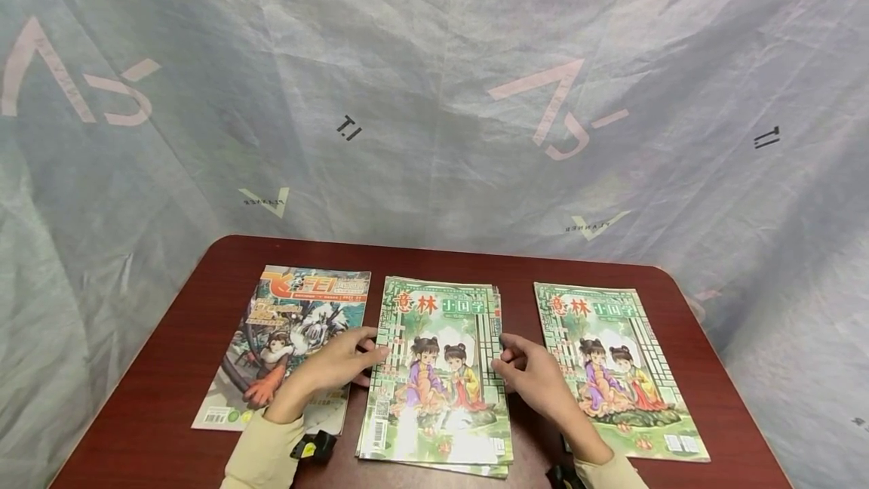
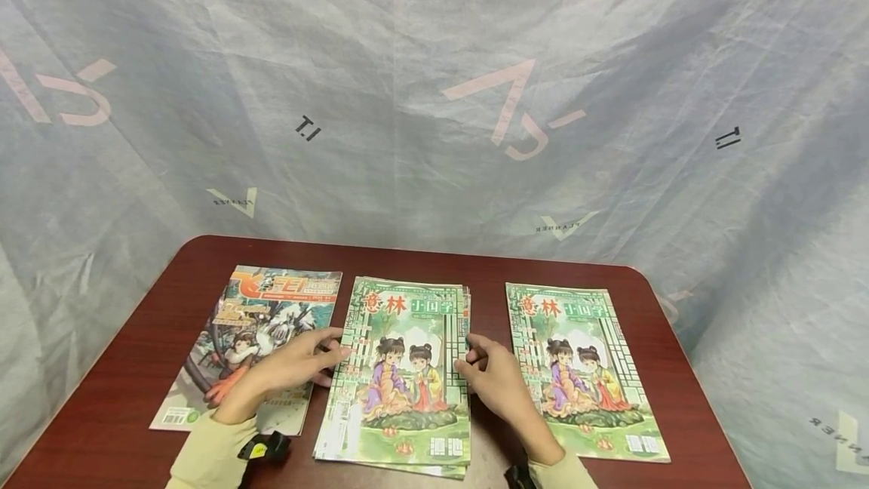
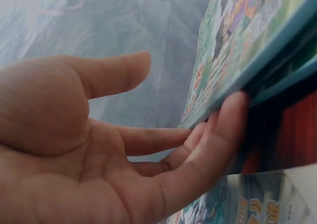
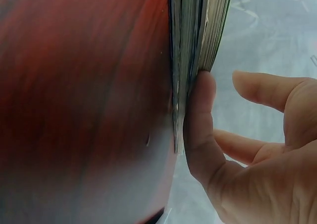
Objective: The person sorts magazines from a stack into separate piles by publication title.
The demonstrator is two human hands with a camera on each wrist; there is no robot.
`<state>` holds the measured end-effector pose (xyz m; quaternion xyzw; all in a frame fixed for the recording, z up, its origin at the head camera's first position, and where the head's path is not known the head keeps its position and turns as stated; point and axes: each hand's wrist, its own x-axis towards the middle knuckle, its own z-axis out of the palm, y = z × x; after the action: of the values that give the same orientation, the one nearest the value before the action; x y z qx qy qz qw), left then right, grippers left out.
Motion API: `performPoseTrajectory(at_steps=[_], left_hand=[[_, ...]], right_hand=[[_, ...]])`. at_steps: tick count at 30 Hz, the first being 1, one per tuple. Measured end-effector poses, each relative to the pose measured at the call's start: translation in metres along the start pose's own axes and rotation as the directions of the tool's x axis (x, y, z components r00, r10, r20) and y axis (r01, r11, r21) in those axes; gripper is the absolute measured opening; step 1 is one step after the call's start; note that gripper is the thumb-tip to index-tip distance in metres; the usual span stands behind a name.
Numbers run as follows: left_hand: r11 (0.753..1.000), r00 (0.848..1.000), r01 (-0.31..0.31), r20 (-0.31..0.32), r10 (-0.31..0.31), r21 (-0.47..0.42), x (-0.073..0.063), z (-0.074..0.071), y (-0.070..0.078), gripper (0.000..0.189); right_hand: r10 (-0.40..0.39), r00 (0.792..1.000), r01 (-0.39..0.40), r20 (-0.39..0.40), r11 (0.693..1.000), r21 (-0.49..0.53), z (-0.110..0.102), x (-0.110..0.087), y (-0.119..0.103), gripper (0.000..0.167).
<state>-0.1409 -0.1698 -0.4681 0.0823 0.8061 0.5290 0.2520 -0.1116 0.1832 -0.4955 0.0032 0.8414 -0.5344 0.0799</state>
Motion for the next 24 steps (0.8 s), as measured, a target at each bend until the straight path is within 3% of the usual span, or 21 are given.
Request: performPoseTrajectory(at_steps=[6,11,16,24], left_hand=[[1.0,0.999,-0.027,0.028,0.027,-0.005,0.001,-0.002,-0.002,0.078],[0.996,0.999,-0.027,0.043,0.03,-0.081,0.001,0.004,0.002,0.075],[0.997,0.998,-0.026,0.053,0.03,-0.073,0.004,0.01,-0.001,0.075],[0.997,0.997,-0.044,0.061,0.048,-0.069,0.005,0.012,-0.003,0.076]], right_hand=[[0.018,1.0,-0.019,-0.014,0.999,-0.028,-0.001,0.001,0.003,0.058],[0.037,0.999,-0.037,-0.005,0.991,-0.125,-0.004,0.002,0.005,0.063],[0.04,0.999,-0.039,0.005,0.981,-0.191,-0.01,0.001,0.004,0.067],[0.001,1.0,-0.001,-0.003,0.983,-0.183,-0.013,-0.001,0.002,0.058]])
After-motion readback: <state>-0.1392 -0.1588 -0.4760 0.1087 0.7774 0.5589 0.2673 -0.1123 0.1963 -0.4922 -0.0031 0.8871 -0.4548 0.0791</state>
